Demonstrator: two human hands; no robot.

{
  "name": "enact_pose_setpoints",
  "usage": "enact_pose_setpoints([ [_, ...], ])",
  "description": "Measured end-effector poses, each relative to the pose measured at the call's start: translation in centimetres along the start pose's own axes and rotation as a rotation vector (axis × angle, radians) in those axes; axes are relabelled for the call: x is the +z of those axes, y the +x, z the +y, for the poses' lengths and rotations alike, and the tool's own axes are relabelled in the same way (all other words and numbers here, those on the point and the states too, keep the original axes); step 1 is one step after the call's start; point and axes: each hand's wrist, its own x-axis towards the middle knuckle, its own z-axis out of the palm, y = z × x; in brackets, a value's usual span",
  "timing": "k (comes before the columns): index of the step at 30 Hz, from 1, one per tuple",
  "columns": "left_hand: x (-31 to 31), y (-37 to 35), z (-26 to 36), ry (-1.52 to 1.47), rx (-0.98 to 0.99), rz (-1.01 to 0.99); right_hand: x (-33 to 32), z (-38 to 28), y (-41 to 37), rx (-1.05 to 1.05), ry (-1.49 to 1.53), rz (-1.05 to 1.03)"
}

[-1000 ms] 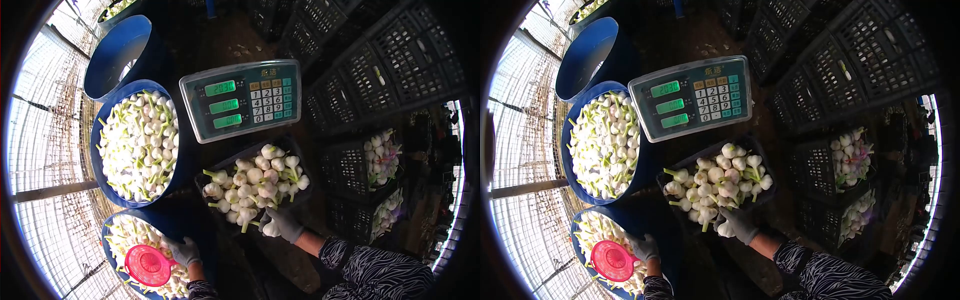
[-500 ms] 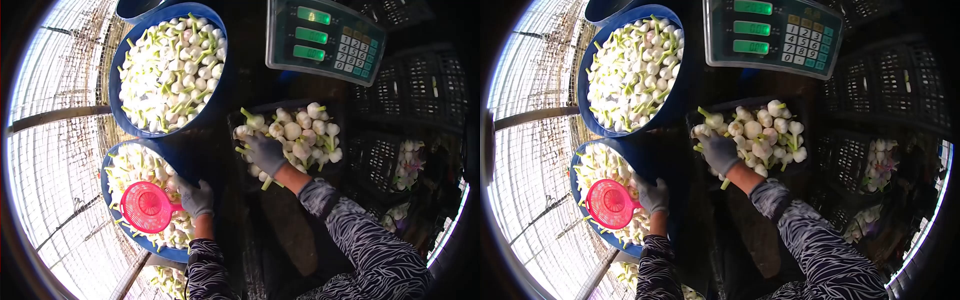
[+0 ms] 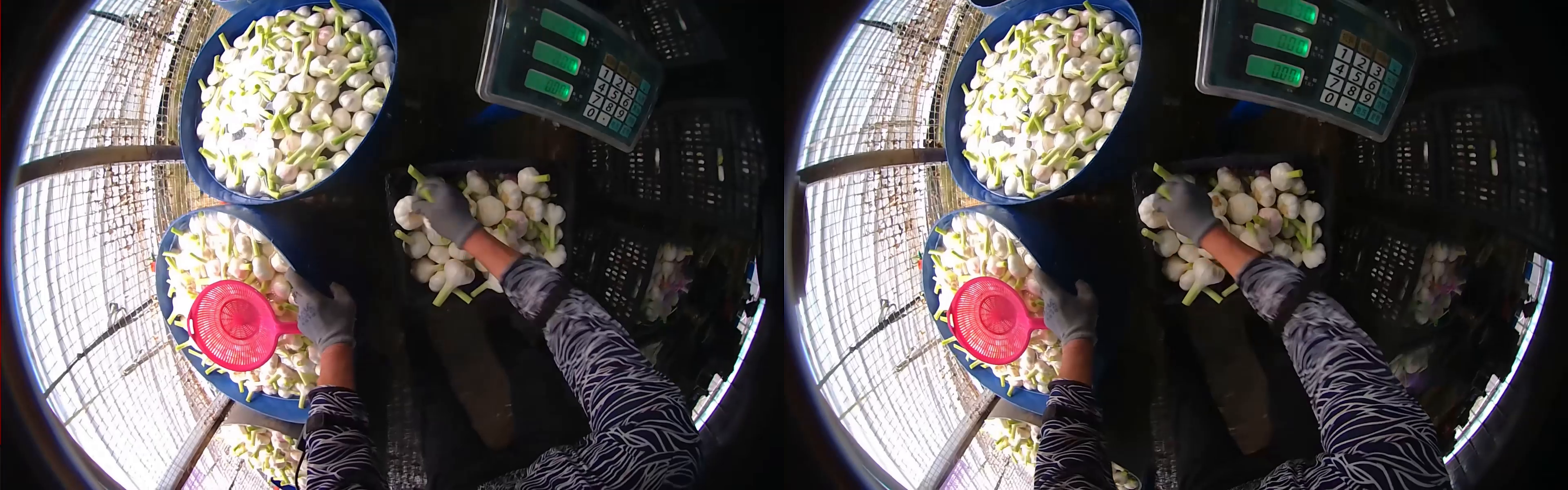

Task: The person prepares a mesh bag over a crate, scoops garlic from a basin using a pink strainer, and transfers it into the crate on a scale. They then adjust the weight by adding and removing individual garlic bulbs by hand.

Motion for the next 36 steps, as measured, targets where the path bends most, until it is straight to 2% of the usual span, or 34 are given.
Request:
enact_pose_setpoints([
  [2, -0.1, 0.0, 0.1, 0.012, -0.036, -0.013, -1.6, 0.6, -1.6, 0.132, 0.277, 0.058],
  [3, -0.2, -0.1, 0.4, 0.019, -0.048, -0.021, -2.5, 0.8, -2.3, 0.257, 0.086, -0.010],
  [6, -0.7, 0.3, 0.4, -0.037, -0.113, -0.137, -4.4, 0.6, -4.1, 0.307, 0.154, -0.068],
  [7, -0.4, 0.1, 0.2, -0.012, -0.068, -0.079, -5.0, 0.7, -4.9, 0.313, 0.402, -0.067],
  [10, -0.6, 0.1, 0.4, -0.012, -0.093, -0.110, -6.6, 0.4, -6.2, 0.412, 0.408, -0.103],
  [11, -0.3, 0.0, 0.4, 0.014, -0.050, -0.045, -7.1, -0.1, -7.0, 0.460, 0.610, -0.086],
  [14, 0.0, 0.0, -0.1, -0.006, 0.027, 0.005, -9.2, -2.0, -9.0, 0.330, 0.614, -0.075],
  [15, -0.3, -0.2, 0.3, -0.023, -0.037, -0.044, -9.4, -2.2, -9.8, 0.315, 0.662, -0.039],
  [17, -1.5, -0.3, 1.7, -0.060, -0.151, -0.133, -10.0, -3.6, -12.2, 0.224, 0.517, 0.048],
  [20, -2.0, -2.4, 1.4, 0.222, 0.234, 0.224, -11.9, -6.0, -15.4, 0.036, 0.239, 0.256],
  [22, -3.1, -6.0, 3.1, -0.072, 0.415, 0.239, -14.4, -8.5, -17.8, 0.014, 0.125, 0.209],
  [24, -5.2, -9.4, 6.4, -0.619, 0.621, -0.254, -17.3, -11.5, -20.3, 0.046, 0.103, 0.102],
  [26, -7.2, -13.7, 10.4, -0.652, 0.684, -0.518, -19.7, -14.0, -22.5, -0.012, 0.049, 0.038],
  [28, -11.2, -16.5, 14.0, -0.659, 0.539, -0.777, -21.8, -16.2, -25.1, -0.142, -0.044, 0.013],
  [29, -10.8, -17.6, 13.9, -0.821, 0.499, -0.889, -23.0, -17.4, -26.3, -0.138, 0.003, 0.007],
  [32, -13.4, -19.9, 15.0, -1.031, 0.518, -0.990, -26.4, -20.3, -29.5, -0.125, 0.122, -0.012],
  [35, -18.0, -22.7, 16.7, -1.137, 0.497, -0.982, -29.4, -22.3, -31.9, -0.129, 0.128, -0.018],
  [36, -20.2, -23.0, 17.5, -1.179, 0.481, -1.072, -30.4, -22.9, -32.6, -0.121, 0.125, -0.019],
])
